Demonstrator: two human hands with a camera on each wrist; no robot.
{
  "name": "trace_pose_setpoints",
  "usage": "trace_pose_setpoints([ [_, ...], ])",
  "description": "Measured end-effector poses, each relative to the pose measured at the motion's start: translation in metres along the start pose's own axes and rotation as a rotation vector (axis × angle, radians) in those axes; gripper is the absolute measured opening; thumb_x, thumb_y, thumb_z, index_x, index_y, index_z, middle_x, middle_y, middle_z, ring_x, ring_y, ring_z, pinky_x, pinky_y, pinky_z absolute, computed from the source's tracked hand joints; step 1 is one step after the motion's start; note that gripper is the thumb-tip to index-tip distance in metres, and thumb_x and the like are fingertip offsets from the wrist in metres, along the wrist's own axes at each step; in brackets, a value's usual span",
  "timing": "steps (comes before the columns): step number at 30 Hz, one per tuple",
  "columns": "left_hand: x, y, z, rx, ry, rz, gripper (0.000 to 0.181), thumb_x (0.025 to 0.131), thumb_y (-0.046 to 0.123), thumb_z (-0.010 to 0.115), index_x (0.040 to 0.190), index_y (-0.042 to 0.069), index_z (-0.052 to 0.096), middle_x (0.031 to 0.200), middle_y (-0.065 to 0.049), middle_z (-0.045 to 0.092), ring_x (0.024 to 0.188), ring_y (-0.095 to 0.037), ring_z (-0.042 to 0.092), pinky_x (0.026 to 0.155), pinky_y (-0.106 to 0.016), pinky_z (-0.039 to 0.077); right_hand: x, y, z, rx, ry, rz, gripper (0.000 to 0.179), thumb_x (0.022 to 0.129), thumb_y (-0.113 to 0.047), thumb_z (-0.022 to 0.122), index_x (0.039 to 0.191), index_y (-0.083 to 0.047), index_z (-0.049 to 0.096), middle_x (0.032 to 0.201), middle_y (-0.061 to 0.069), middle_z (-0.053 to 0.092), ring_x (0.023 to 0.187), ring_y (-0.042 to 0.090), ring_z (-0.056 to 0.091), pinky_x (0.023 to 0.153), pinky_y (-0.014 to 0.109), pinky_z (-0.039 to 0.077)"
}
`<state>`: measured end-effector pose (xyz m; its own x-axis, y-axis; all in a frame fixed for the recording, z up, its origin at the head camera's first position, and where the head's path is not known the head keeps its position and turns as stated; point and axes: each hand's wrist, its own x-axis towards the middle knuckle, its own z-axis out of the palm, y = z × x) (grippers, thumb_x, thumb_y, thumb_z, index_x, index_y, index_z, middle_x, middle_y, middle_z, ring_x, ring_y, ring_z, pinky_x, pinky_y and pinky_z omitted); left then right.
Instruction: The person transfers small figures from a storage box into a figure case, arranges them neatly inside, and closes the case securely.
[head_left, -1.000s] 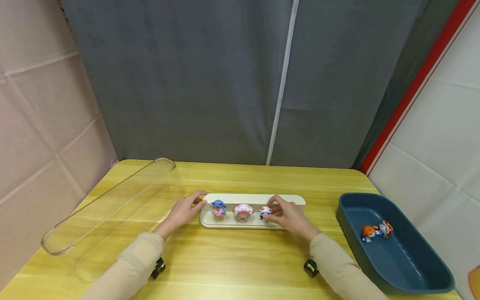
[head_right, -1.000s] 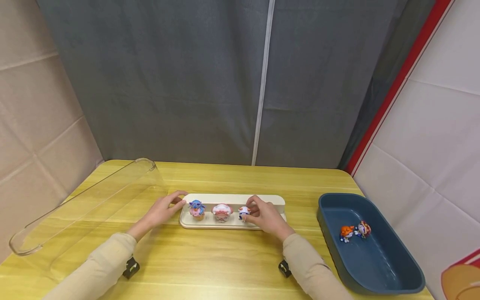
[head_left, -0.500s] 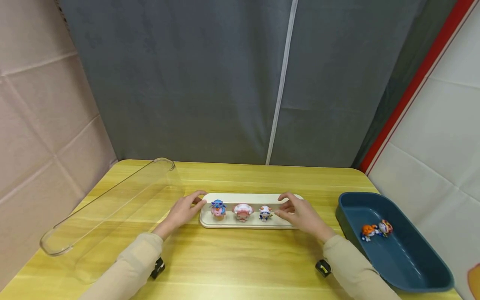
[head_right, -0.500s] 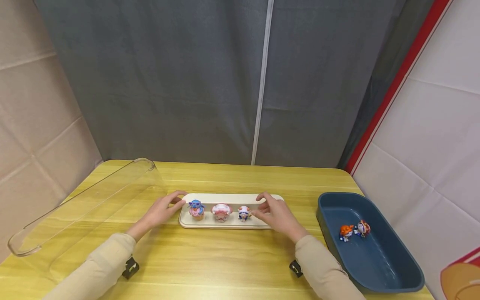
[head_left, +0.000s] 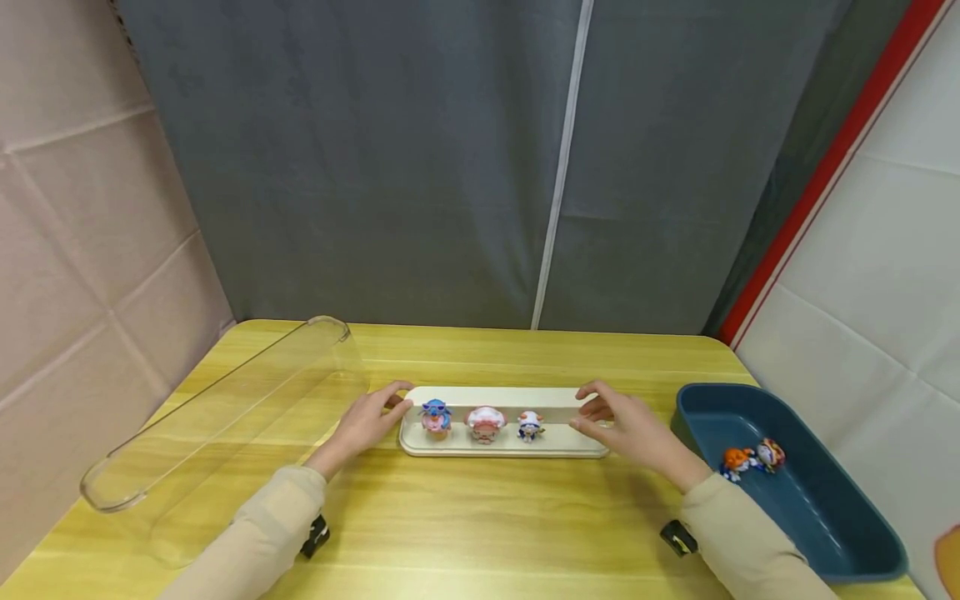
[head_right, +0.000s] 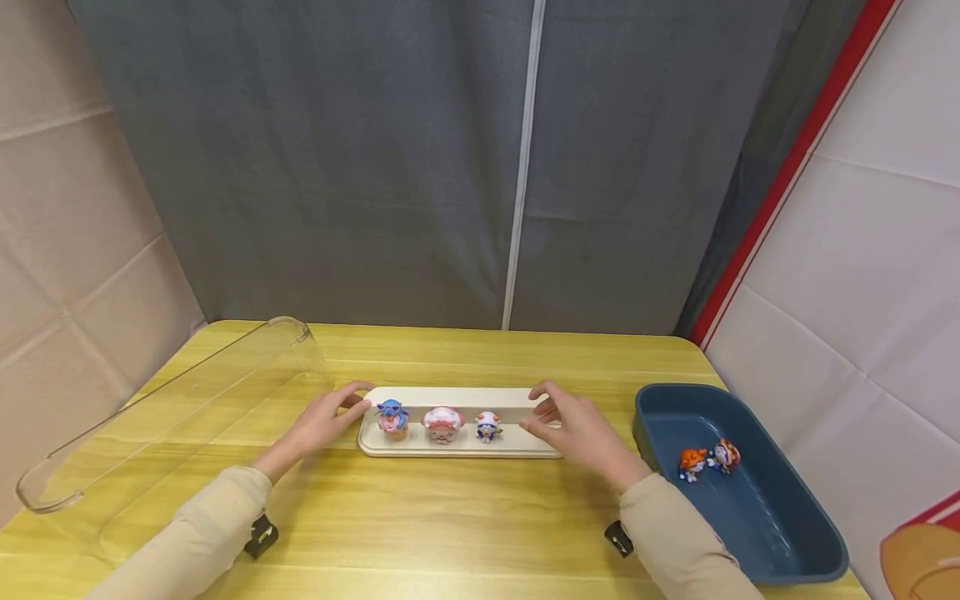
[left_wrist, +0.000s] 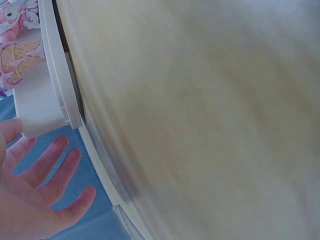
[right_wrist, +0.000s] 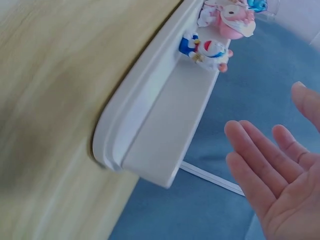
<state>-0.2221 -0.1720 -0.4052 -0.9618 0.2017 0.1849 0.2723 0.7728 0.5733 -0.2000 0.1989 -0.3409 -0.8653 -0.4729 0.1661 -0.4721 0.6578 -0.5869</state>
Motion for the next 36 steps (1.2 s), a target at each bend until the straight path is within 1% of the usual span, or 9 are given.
trace_pose_setpoints([
  [5,0.0,0.0,0.0,-0.005,0.001,0.003,0.029,0.09,0.024,0.052,0.117,0.013,0.054,0.095,-0.006,0.062,0.088,-0.023,0.057,0.075,-0.044,0.043,-0.006,-0.003,-0.012,-0.047,-0.005,0.01,0.037,0.082,-0.038,0.059,0.105,-0.011,0.051,0.094,0.004,0.06,0.086,0.018,0.058,0.076,0.038,0.046],
  [10,0.0,0.0,0.0,-0.006,-0.001,-0.002,0.03,0.09,0.025,0.051,0.117,0.013,0.053,0.095,-0.006,0.062,0.088,-0.023,0.057,0.075,-0.044,0.043,-0.011,-0.001,-0.022,-0.11,0.025,-0.02,0.038,0.083,-0.04,0.058,0.104,-0.009,0.054,0.092,0.001,0.061,0.084,0.016,0.059,0.074,0.038,0.047],
  [15,0.0,0.0,0.0,-0.004,0.001,-0.009,0.03,0.09,0.025,0.051,0.118,0.012,0.053,0.096,-0.006,0.062,0.089,-0.023,0.057,0.075,-0.044,0.043,-0.016,0.005,-0.032,-0.152,0.069,-0.039,0.029,0.084,-0.035,0.059,0.101,-0.012,0.057,0.09,-0.004,0.061,0.082,0.011,0.058,0.072,0.034,0.047],
  [17,0.0,0.0,0.0,-0.003,0.003,-0.009,0.03,0.091,0.025,0.051,0.118,0.012,0.053,0.096,-0.006,0.062,0.089,-0.024,0.057,0.075,-0.044,0.043,-0.018,0.007,-0.037,-0.166,0.082,-0.058,0.024,0.084,-0.03,0.06,0.099,-0.012,0.057,0.089,-0.004,0.061,0.081,0.011,0.058,0.071,0.033,0.047],
  [20,0.0,0.001,-0.001,-0.004,0.005,-0.008,0.03,0.091,0.025,0.051,0.118,0.012,0.053,0.096,-0.007,0.062,0.089,-0.024,0.057,0.075,-0.044,0.043,-0.022,0.01,-0.044,-0.19,0.098,-0.063,0.021,0.084,-0.027,0.061,0.097,-0.011,0.058,0.088,-0.005,0.061,0.08,0.012,0.059,0.07,0.033,0.048],
  [25,0.0,0.001,-0.001,-0.003,0.006,-0.006,0.03,0.091,0.025,0.051,0.118,0.012,0.053,0.096,-0.007,0.062,0.089,-0.024,0.057,0.075,-0.044,0.043,-0.027,0.015,-0.058,-0.217,0.094,-0.031,0.026,0.085,-0.032,0.057,0.099,-0.009,0.058,0.09,-0.002,0.061,0.081,0.014,0.059,0.071,0.035,0.048],
  [29,0.0,0.001,-0.001,-0.006,0.007,0.003,0.03,0.091,0.025,0.051,0.117,0.012,0.053,0.096,-0.007,0.062,0.089,-0.024,0.057,0.075,-0.044,0.043,-0.031,0.02,-0.068,-0.228,0.091,-0.001,0.028,0.086,-0.032,0.056,0.1,-0.007,0.058,0.091,0.0,0.061,0.082,0.017,0.059,0.071,0.036,0.048],
  [36,0.0,0.0,0.0,0.002,0.012,0.019,0.029,0.091,0.024,0.051,0.117,0.013,0.053,0.095,-0.007,0.062,0.088,-0.024,0.058,0.074,-0.044,0.043,-0.042,0.039,-0.083,-0.25,0.125,0.03,0.027,0.088,-0.031,0.054,0.102,-0.008,0.057,0.092,0.002,0.061,0.082,0.019,0.059,0.069,0.034,0.048],
])
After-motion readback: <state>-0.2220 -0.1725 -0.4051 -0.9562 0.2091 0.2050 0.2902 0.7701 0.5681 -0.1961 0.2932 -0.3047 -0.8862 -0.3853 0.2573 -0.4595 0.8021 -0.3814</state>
